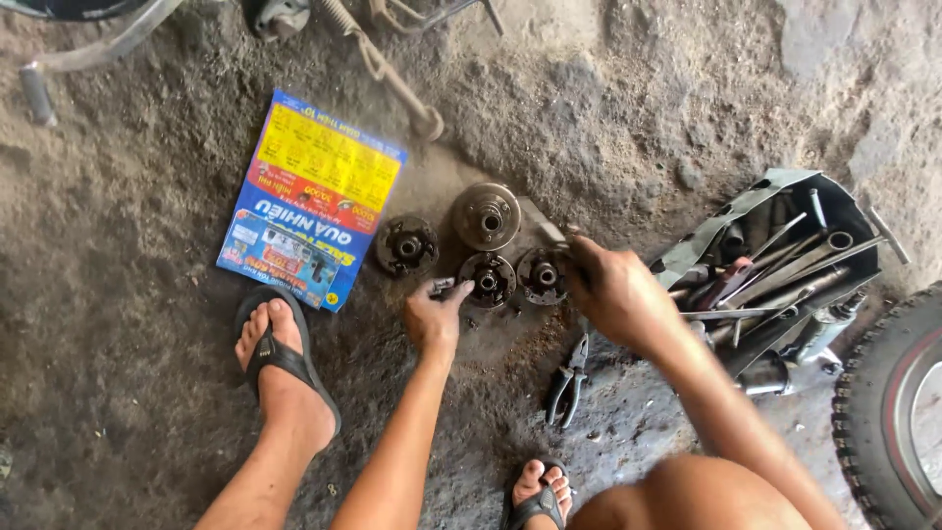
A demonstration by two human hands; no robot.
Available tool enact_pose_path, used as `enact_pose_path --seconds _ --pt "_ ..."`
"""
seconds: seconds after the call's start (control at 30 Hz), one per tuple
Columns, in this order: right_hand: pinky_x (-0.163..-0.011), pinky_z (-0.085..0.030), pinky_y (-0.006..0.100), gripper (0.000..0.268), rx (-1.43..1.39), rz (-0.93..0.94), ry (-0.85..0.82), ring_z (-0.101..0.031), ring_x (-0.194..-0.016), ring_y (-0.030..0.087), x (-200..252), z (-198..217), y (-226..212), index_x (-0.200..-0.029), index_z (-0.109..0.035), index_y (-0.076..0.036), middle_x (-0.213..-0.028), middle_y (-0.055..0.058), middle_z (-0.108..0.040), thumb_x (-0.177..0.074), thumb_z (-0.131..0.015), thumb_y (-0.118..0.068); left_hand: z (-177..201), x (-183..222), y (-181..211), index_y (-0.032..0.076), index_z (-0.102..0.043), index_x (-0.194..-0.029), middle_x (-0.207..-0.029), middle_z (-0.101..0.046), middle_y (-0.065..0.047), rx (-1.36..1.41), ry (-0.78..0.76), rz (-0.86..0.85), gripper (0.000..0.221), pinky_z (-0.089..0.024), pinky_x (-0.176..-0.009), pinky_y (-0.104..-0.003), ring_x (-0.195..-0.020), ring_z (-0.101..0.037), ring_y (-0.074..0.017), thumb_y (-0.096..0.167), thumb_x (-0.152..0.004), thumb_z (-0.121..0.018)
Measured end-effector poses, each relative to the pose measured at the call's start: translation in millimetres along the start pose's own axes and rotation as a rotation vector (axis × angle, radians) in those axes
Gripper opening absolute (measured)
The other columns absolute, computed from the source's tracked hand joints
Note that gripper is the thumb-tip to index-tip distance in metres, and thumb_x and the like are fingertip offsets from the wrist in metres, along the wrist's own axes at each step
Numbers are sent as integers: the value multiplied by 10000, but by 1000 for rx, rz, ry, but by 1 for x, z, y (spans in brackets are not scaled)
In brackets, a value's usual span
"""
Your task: Repairing and assembling motorcycle engine and clutch components.
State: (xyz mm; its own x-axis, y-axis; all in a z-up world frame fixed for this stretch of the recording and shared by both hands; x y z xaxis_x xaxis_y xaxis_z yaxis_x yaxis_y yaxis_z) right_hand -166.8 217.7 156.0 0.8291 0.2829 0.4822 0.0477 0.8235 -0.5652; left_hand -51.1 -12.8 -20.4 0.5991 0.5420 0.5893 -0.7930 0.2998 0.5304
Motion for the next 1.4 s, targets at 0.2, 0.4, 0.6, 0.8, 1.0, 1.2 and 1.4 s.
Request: enact_pose_path --seconds 0.2,0.4,0.6,0.8,1.0,1.2,1.4 --pt "-714 -523 590 217 117 -254 285 -665 -815 491 50 -121 135 -1139 -528 10 -864 300 -680 -1035 -557 -178 -30 18 -72 130 -718 -1020 -960 -749 -46 -40 92 -507 317 -623 -745 -368 -852 -739 -220 441 -966 -751" --pt "-733 -562 597 578 189 -473 193 -675 -907 515 81 -132 136 -1527 -359 -50 -1193 343 -587 -1010 -532 -240 -44 38 -85 98 -740 -1125 -1150 -647 -97 -372 -73 -789 309 -635 -599 -269 -780 -692 -183 270 -872 -788" --pt "-943 -472 589 820 422 -372 298 -526 -1184 486 83 -126 119 -1521 -353 -31 -1355 306 -470 -846 -675 -368 -54 65 -39 59 -746 -1139 -1185 -645 -131 -136 -104 -883 211 -595 -488 -210 -727 -696 -157 73 -930 -719" --pt "-1132 -426 533 702 225 43 406 -475 -1331 453 59 -138 114 -1526 -402 -102 -1467 255 -449 -922 -731 -244 -106 79 -36 55 -689 -1234 -1284 -649 -208 -419 1 -1178 264 -659 -696 -266 -989 -743 -292 9 -979 -635" --pt "-1111 -368 541 967 326 175 100 -380 -1386 451 -5 -103 80 -1525 -364 -96 -1541 251 -368 -697 -840 -251 -92 81 -16 4 -686 -1102 -1135 -710 -214 -387 -140 -1064 168 -644 -748 -433 -985 -712 -373 84 -954 -689" --pt "-1117 -384 527 1032 589 237 -45 -427 -1351 413 -20 -116 76 -1583 -308 -120 -1541 238 -371 -733 -855 -333 -66 77 -24 59 -715 -1053 -995 -693 -71 90 -268 -790 181 -628 -703 -324 -870 -692 -191 118 -915 -614" --pt "-1150 -365 513 1114 491 111 -121 -396 -1369 429 -29 -118 71 -1530 -287 -36 -1507 284 -354 -676 -911 -385 -26 42 -31 61 -715 -868 -775 -705 -65 980 -180 -124 224 -540 -539 -292 -637 -620 -142 208 -887 -547"
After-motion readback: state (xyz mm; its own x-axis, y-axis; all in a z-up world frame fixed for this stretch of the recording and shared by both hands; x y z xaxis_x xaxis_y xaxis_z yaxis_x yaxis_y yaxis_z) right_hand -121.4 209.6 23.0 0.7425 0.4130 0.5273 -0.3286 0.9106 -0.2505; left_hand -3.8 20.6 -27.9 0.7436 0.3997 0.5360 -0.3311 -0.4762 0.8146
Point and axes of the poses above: each hand's wrist, its own x-axis away from the middle knuckle, its own z-axis out of the back of the hand, y = z × x, the point moved 5 cm from there along -x, towards the middle knuckle
